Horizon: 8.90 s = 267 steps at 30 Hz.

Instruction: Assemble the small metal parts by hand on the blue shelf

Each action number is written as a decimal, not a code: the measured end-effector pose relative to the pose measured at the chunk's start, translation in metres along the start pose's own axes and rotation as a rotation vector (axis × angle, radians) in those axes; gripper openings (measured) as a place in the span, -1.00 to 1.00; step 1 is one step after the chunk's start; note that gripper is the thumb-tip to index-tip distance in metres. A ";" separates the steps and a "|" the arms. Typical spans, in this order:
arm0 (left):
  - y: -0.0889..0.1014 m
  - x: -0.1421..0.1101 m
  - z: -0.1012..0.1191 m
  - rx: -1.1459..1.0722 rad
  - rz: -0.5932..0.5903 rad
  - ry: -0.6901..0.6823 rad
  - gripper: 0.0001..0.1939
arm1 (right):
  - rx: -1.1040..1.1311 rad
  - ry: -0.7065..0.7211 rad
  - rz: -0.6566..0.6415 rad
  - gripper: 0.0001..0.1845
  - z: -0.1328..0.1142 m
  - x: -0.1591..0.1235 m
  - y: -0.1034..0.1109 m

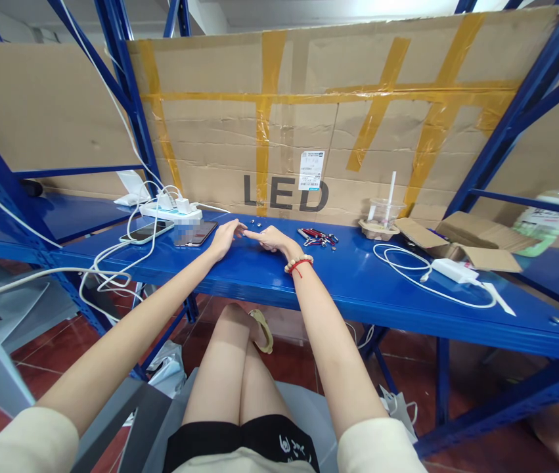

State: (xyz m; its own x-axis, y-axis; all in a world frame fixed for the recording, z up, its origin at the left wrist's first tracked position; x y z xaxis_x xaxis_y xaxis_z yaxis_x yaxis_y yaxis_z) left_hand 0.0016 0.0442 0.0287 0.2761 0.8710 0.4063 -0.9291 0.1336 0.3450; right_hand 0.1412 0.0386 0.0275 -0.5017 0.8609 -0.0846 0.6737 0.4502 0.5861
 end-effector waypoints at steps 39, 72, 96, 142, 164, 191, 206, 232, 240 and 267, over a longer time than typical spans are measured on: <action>0.002 -0.003 0.006 0.053 0.011 -0.041 -0.68 | -0.011 0.102 0.028 -0.35 0.003 -0.001 0.004; 0.003 0.000 0.000 -0.093 -0.004 0.002 -0.53 | -0.113 0.093 0.117 -0.35 -0.002 -0.006 0.005; 0.006 0.004 -0.007 -0.154 0.052 0.018 -0.48 | -0.079 0.063 0.118 -0.36 -0.001 -0.005 0.005; 0.004 0.006 -0.018 -0.224 0.029 0.185 -0.47 | -0.060 0.036 0.146 -0.40 0.000 -0.003 0.006; 0.004 0.009 -0.022 -0.228 0.018 0.190 -0.44 | -0.027 0.044 0.112 -0.38 -0.001 -0.004 0.003; 0.003 0.008 -0.020 -0.253 0.029 0.203 -0.47 | -0.034 0.049 0.113 -0.38 -0.002 -0.005 0.003; 0.003 0.008 -0.021 -0.240 0.033 0.193 -0.47 | -0.371 -0.190 0.272 -0.45 0.017 -0.003 0.022; 0.003 0.005 -0.017 -0.202 0.028 0.181 -0.44 | -0.657 -0.648 0.500 -0.58 0.047 -0.012 0.039; 0.003 0.005 -0.018 -0.194 0.026 0.185 -0.42 | -0.588 -0.689 0.539 -0.56 0.052 -0.011 0.040; 0.003 0.006 -0.020 -0.180 0.026 0.196 -0.46 | -0.487 -0.494 0.801 -0.68 0.049 -0.033 0.058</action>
State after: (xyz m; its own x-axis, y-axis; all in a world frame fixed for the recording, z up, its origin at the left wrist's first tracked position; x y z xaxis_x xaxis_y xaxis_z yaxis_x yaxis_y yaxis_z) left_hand -0.0046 0.0588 0.0156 0.2146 0.9480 0.2352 -0.9690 0.1765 0.1728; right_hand 0.2236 0.0474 0.0243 0.3426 0.9146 0.2148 0.3652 -0.3403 0.8665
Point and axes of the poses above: each hand's wrist, its own x-axis towards the middle knuckle, its own y-axis out of the back of the hand, z = x × y, the point moved 5 cm from there along x, towards the middle knuckle, and after that the axes turned 14 degrees about -z, right-handed, at the moved point
